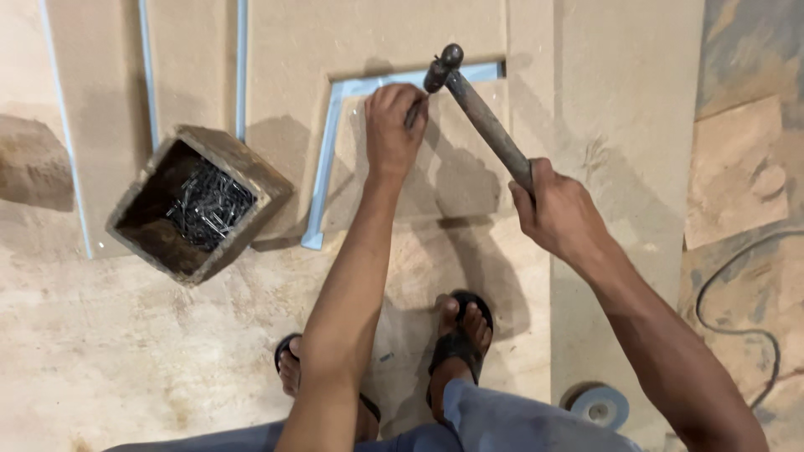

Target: The person assembles a wooden component by positioning a small rectangular panel into a larger pre-grooved frame, then secures it by hammering several nails into the joints.

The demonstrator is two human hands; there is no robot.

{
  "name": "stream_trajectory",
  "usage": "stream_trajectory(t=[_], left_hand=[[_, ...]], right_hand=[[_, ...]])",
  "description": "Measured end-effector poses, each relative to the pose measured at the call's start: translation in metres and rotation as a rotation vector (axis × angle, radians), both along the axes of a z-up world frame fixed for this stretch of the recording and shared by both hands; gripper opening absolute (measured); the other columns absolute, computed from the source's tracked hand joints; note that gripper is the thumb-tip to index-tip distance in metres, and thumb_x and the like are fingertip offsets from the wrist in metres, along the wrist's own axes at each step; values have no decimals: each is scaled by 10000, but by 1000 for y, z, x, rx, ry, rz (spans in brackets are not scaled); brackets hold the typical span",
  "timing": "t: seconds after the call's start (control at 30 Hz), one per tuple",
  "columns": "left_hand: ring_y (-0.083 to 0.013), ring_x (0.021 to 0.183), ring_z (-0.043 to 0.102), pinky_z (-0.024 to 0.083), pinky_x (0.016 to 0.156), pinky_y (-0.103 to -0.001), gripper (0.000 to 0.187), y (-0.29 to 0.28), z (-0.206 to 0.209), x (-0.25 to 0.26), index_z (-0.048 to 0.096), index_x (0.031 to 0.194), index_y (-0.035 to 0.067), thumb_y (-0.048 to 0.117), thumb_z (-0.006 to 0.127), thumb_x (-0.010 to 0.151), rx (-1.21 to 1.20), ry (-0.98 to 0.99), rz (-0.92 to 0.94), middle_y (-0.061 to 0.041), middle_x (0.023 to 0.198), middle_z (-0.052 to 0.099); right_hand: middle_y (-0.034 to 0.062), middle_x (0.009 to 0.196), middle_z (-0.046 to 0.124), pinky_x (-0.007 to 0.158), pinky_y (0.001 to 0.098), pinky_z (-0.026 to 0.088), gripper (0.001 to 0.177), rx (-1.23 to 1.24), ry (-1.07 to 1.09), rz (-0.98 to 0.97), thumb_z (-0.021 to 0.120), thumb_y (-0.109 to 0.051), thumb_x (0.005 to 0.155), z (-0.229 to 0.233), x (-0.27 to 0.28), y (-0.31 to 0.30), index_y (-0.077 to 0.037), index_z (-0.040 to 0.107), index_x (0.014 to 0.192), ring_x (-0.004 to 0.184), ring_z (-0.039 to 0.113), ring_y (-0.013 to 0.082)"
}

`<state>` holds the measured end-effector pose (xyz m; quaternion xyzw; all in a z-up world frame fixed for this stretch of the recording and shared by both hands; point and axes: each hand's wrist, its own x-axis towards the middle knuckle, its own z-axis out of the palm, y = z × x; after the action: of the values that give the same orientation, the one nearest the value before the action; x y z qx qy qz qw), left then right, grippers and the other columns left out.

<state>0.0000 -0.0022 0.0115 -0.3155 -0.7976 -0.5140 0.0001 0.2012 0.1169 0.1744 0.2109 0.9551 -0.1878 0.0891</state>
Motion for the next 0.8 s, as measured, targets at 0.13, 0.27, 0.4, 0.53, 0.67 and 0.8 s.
stream_trajectory(t=[0.13, 0.27, 0.4, 0.53, 0.67, 0.8], left_hand=[[-276, 1069, 628, 445, 1023, -437, 154, -1, -2, 0, 702, 951, 70, 49, 794, 830, 38, 64, 8, -47, 1036, 691], [-286, 1056, 624, 443, 997, -443, 156, 1, -9, -2, 707, 938, 80, 72, 813, 824, 19, 86, 17, -50, 1036, 695], [-280, 1053, 630, 450, 997, -439, 156, -1, -12, -3, 703, 931, 77, 68, 804, 813, 59, 46, 17, -55, 1027, 697], [-274, 1038, 637, 459, 972, -434, 131, -2, -5, -2, 701, 910, 83, 74, 794, 819, 52, 56, 8, -43, 1005, 706], [-291, 1035, 628, 447, 965, -454, 145, 0, -1, -4, 701, 903, 80, 62, 798, 798, 59, 72, 11, -52, 1009, 701], [-291, 1032, 626, 451, 962, -454, 156, -4, -2, -2, 694, 924, 66, 41, 802, 814, 81, 73, -2, -52, 1019, 697]], right_hand=[[191, 650, 619, 423, 447, 476, 286, 63, 144, -12, 642, -142, 1012, 13, 8, 1, 63, 491, 1142, 464, 614, 350], [190, 605, 614, 425, 454, 489, 306, -12, 333, -37, 616, -164, 998, 23, 21, -11, 68, 491, 1153, 458, 636, 342], [210, 634, 616, 480, 497, 500, 273, -21, 197, -41, 626, -179, 999, 7, 4, -12, 36, 498, 1108, 527, 632, 413], [207, 620, 610, 462, 513, 485, 307, 2, 121, -57, 619, -194, 997, 4, 0, -3, 46, 486, 1135, 492, 608, 427], [193, 576, 601, 412, 492, 466, 367, -15, 402, -43, 610, -183, 978, 9, 22, -11, 81, 473, 1194, 440, 618, 379], [143, 548, 593, 372, 431, 458, 345, -90, 464, -39, 586, -154, 994, -8, 27, -22, 97, 461, 1196, 405, 625, 291]])
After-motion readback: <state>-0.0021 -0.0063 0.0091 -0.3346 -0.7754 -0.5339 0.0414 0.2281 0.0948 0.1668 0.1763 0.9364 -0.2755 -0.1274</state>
